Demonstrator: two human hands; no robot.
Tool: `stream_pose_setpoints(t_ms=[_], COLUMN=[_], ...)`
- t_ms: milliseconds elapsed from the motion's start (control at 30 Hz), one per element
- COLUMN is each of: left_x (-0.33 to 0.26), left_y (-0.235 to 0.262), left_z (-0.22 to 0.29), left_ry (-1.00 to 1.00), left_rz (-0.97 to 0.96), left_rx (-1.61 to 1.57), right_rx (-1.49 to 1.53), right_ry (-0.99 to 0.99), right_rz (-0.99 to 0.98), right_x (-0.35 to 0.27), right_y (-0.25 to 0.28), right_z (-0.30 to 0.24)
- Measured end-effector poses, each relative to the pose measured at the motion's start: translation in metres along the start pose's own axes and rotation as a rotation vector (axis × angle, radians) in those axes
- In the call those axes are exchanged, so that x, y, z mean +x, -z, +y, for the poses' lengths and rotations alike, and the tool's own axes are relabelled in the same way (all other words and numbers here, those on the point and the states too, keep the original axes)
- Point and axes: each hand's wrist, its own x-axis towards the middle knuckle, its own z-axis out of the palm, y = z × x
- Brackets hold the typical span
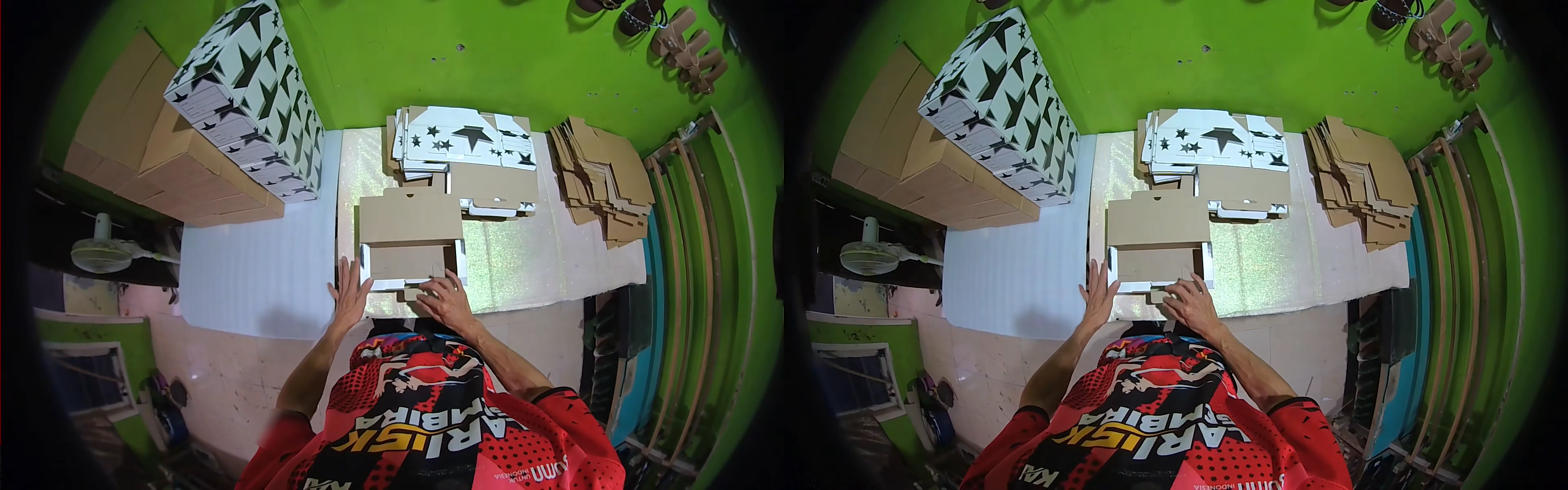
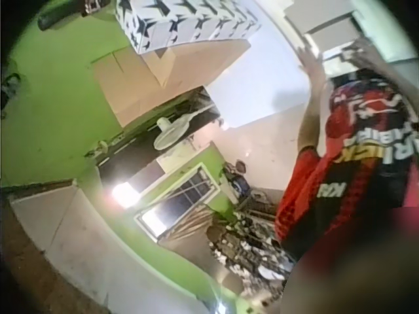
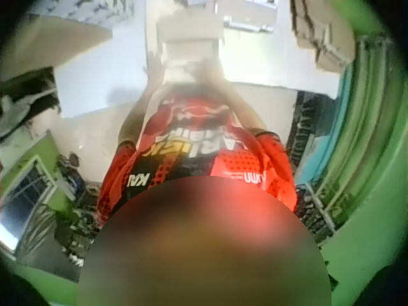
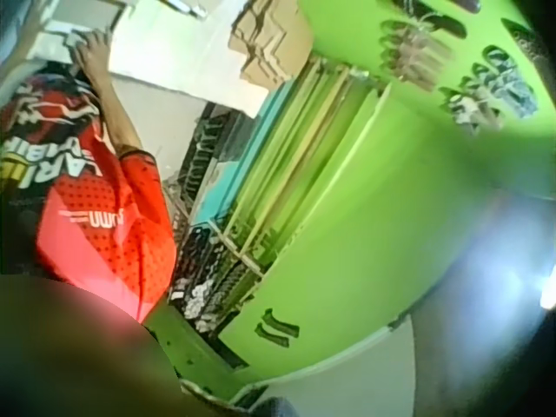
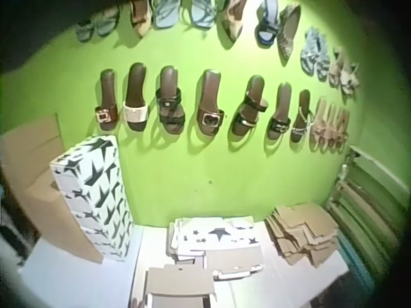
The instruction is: The recorder is folding flat cardboard components into complete shoe boxes.
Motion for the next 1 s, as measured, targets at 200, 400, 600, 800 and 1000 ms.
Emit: stream_pose_setpoints(t_ms=[200, 400, 600, 800, 1000], left_x=[0.000, 0.002, 0.005, 0.062, 0.131], left_y=[0.000, 0.001, 0.007, 0.039, 0.048], left_z=[-0.003, -0.002, -0.001, 0.017, 0.036], left_ry=[0.010, -0.007, -0.031, 0.106, 0.130], left_rz=[-0.002, -0.005, 0.015, 0.074, -0.063], left_rx=[-0.004, 0.005, -0.025, -0.304, -0.488], right_rx=[-0.113, -0.159, 0.005, 0.181, 0.668], right_ry=[-0.056, 0.064, 0.059, -0.639, -0.984], right_rz=[0.044, -0.020, -0.065, 0.355, 0.170], right_x=[0.021, 0.025, 0.035, 0.066, 0.069], right_y=[0.000, -0.005, 0.021, 0.036, 0.002], right_z=[-0.001, 0.010, 0.009, 0.056, 0.144])
